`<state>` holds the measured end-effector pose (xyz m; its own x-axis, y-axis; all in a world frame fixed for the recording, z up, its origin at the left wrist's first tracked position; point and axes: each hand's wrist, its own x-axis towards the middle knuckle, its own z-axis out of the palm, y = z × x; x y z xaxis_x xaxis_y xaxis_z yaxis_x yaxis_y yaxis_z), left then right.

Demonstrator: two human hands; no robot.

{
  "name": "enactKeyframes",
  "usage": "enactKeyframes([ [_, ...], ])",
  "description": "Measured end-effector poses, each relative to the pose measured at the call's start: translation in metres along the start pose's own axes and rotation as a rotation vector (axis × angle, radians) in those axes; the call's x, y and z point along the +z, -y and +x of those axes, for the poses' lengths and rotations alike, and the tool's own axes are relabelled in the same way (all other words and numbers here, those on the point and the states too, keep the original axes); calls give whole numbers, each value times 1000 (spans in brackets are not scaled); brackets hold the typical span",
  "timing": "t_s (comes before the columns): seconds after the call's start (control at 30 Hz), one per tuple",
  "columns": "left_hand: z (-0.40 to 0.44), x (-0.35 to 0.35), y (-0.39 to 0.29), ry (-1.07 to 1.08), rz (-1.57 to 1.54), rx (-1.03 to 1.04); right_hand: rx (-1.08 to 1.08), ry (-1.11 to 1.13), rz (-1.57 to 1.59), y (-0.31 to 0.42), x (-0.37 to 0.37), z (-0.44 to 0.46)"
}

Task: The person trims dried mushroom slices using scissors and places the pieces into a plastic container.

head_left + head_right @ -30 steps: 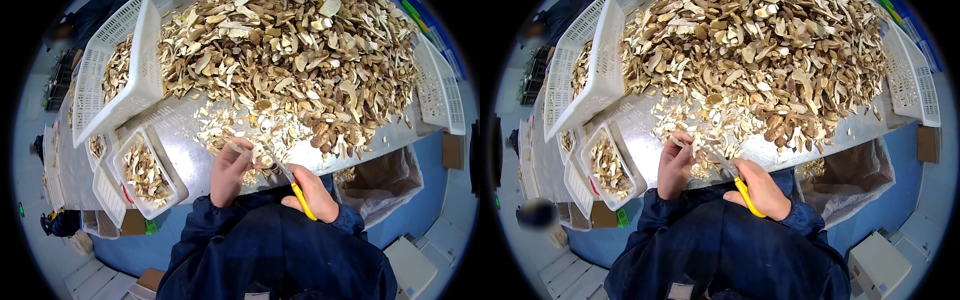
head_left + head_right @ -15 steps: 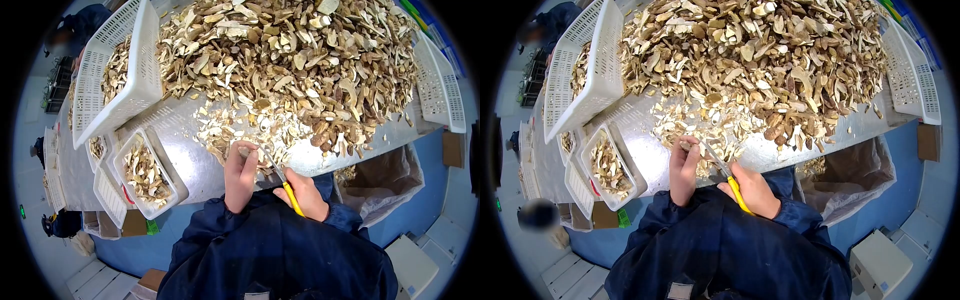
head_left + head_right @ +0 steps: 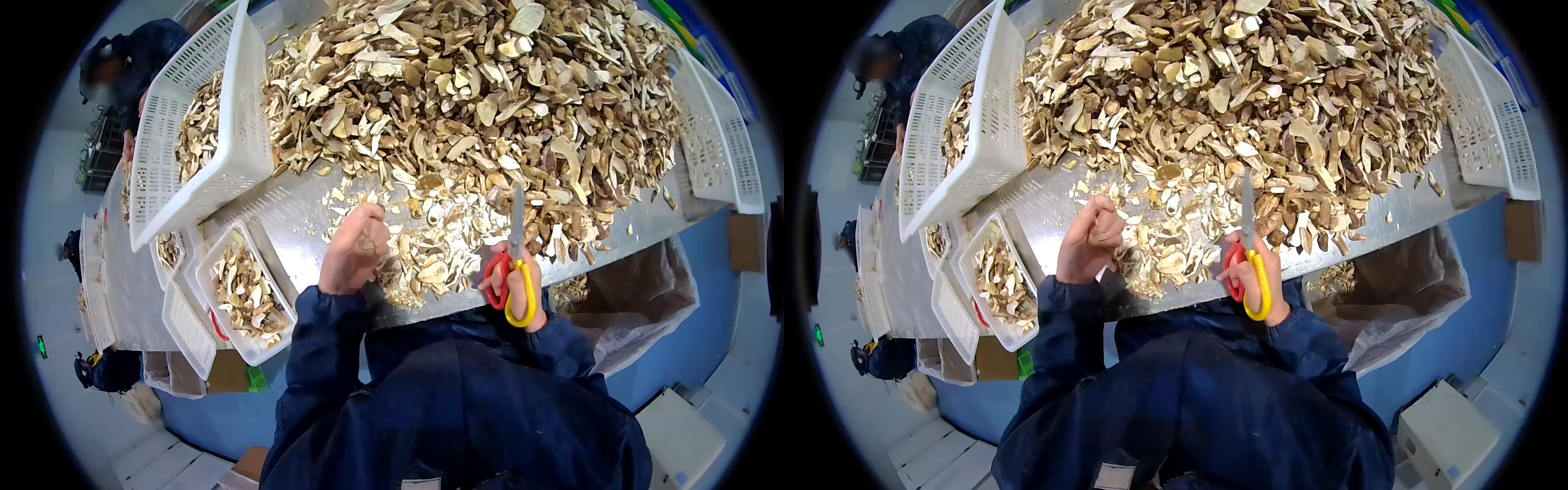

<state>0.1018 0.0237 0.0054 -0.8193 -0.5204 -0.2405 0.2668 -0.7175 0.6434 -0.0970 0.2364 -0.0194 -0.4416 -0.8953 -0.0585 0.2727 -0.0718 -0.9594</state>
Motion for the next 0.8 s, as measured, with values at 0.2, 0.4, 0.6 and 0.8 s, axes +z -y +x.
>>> enactKeyframes([
  [0.2,66,36,5,-235,1477,275,-42,-61,192,-12,-4,1],
  [0.4,87,34,15,-82,1828,312,-5,-52,214,-12,-7,-1],
  [0.6,55,0,-8,-108,-47,-166,17,-17,237,-12,-8,-2],
  [0.8,40,12,3,-183,-606,-156,37,-9,237,-9,-9,0],
])
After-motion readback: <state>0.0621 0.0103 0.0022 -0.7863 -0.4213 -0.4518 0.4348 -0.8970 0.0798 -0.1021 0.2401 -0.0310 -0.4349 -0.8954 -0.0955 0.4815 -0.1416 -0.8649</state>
